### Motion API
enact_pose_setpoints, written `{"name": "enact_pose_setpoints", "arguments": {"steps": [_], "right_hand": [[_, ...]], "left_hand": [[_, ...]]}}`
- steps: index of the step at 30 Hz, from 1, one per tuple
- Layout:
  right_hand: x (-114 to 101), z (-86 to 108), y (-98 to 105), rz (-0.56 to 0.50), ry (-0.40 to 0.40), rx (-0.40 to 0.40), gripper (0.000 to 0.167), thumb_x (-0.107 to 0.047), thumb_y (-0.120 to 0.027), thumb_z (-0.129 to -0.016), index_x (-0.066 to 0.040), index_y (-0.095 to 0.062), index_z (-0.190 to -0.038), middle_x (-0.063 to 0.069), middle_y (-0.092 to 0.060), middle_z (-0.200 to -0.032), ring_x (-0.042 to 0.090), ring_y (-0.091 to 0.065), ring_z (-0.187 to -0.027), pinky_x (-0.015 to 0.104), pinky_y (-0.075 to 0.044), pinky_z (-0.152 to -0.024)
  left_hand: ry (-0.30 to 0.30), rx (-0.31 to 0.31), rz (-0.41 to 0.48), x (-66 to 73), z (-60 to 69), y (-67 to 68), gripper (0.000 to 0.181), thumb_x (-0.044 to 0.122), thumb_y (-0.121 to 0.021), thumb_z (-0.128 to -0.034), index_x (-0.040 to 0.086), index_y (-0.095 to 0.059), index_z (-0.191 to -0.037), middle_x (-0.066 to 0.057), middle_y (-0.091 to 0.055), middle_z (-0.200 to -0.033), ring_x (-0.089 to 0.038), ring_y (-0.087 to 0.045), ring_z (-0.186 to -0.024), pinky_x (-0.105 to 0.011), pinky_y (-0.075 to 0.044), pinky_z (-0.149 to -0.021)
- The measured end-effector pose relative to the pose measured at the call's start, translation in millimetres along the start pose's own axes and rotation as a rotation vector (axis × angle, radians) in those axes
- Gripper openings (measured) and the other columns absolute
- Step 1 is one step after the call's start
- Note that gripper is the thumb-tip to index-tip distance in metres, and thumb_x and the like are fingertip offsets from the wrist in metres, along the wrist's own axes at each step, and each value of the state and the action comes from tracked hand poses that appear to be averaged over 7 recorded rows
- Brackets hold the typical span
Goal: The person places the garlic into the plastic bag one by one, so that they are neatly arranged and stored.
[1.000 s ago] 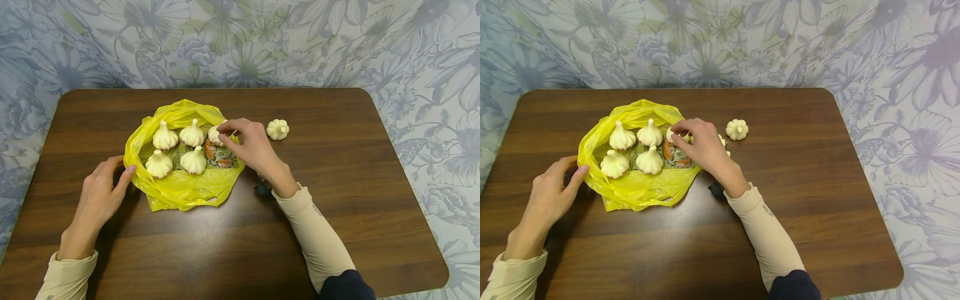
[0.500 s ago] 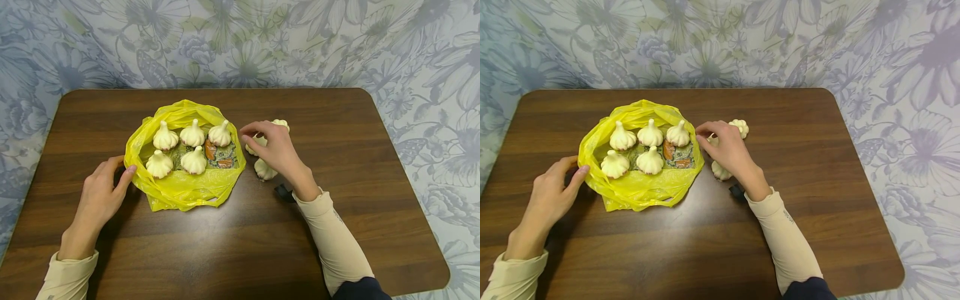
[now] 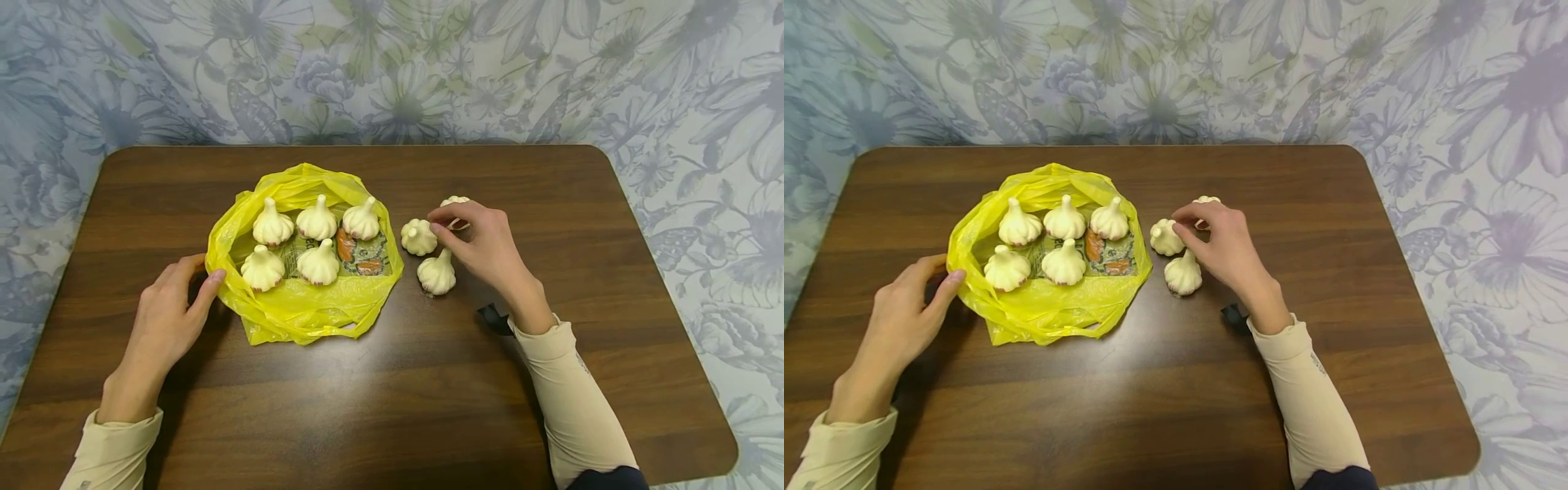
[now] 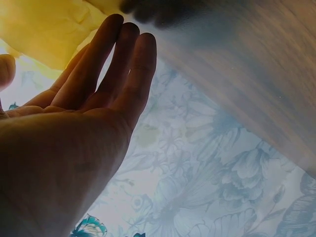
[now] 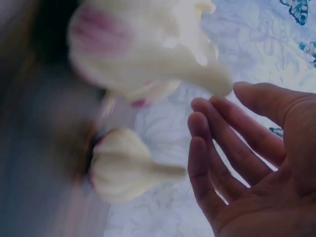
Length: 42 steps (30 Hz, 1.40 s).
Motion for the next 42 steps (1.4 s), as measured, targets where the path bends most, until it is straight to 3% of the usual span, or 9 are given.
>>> {"name": "enact_pose_setpoints", "arguments": {"steps": [5, 10, 15, 19, 24, 32, 42], "right_hand": [[12.4, 10.7, 11.8, 0.015, -0.032, 0.009, 0.012, -0.015, -0.078, -0.097, -0.011, -0.082, -0.108, -0.003, -0.080, -0.102, 0.016, -0.074, -0.087, 0.044, -0.060, -0.076], [16.0, 12.8, 15.6, -0.006, 0.002, -0.019, 0.014, -0.015, -0.081, -0.094, -0.013, -0.082, -0.108, -0.004, -0.079, -0.099, 0.012, -0.073, -0.086, 0.040, -0.060, -0.077], [16.4, 13.9, 15.0, -0.042, 0.025, -0.090, 0.015, -0.019, -0.084, -0.092, -0.015, -0.082, -0.106, -0.009, -0.078, -0.096, 0.006, -0.071, -0.085, 0.036, -0.061, -0.077], [18.7, 15.9, 11.8, -0.067, 0.018, -0.168, 0.020, -0.020, -0.086, -0.090, -0.014, -0.081, -0.108, -0.010, -0.077, -0.096, 0.006, -0.070, -0.086, 0.040, -0.061, -0.077], [19.9, 16.1, 7.5, -0.035, 0.019, -0.226, 0.020, -0.022, -0.087, -0.089, -0.015, -0.081, -0.107, -0.010, -0.078, -0.097, 0.006, -0.070, -0.087, 0.038, -0.061, -0.078], [20.4, 15.5, 6.7, -0.034, -0.005, -0.249, 0.014, -0.023, -0.086, -0.090, -0.019, -0.081, -0.103, -0.011, -0.077, -0.094, 0.006, -0.069, -0.084, 0.043, -0.061, -0.077], [20.8, 17.3, 17.2, -0.102, -0.007, -0.229, 0.014, -0.021, -0.089, -0.087, -0.026, -0.080, -0.097, -0.013, -0.074, -0.089, 0.005, -0.067, -0.083, 0.041, -0.061, -0.078]], "left_hand": [[-0.007, -0.002, 0.003, 1.1, -1.4, -1.3, 0.056, 0.041, -0.053, -0.1106, -0.004, -0.053, -0.145, -0.036, -0.058, -0.137, -0.061, -0.053, -0.125, -0.078, -0.043, -0.100], [-0.006, 0.004, -0.001, 0.9, -0.4, -0.8, 0.056, 0.041, -0.053, -0.1107, -0.004, -0.053, -0.145, -0.037, -0.059, -0.136, -0.061, -0.054, -0.124, -0.079, -0.043, -0.099], [-0.006, 0.002, 0.001, 0.6, 0.2, -1.6, 0.056, 0.040, -0.053, -0.1106, -0.004, -0.053, -0.145, -0.037, -0.058, -0.137, -0.061, -0.054, -0.125, -0.079, -0.043, -0.100], [-0.003, -0.008, 0.005, -0.2, -0.9, -3.5, 0.057, 0.041, -0.053, -0.1105, -0.003, -0.053, -0.146, -0.037, -0.058, -0.138, -0.061, -0.053, -0.125, -0.079, -0.042, -0.101], [-0.008, -0.002, 0.006, 0.0, -0.3, -2.7, 0.056, 0.040, -0.054, -0.1105, -0.004, -0.053, -0.145, -0.037, -0.058, -0.138, -0.061, -0.053, -0.125, -0.078, -0.042, -0.100], [-0.007, 0.012, 0.003, 0.9, 0.8, -0.2, 0.056, 0.040, -0.054, -0.1102, -0.004, -0.053, -0.145, -0.036, -0.058, -0.137, -0.060, -0.054, -0.125, -0.078, -0.043, -0.100], [0.003, -0.005, -0.001, -0.2, 0.6, -1.8, 0.057, 0.041, -0.053, -0.1105, -0.003, -0.052, -0.146, -0.037, -0.057, -0.138, -0.061, -0.053, -0.125, -0.079, -0.043, -0.099]]}}
Point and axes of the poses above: each hand's wrist, its own z-axis away from the middle knuckle, its own y-axis out of the back of the hand, x = y × z, the point moved 6 cm from there along -z, towards the middle knuckle
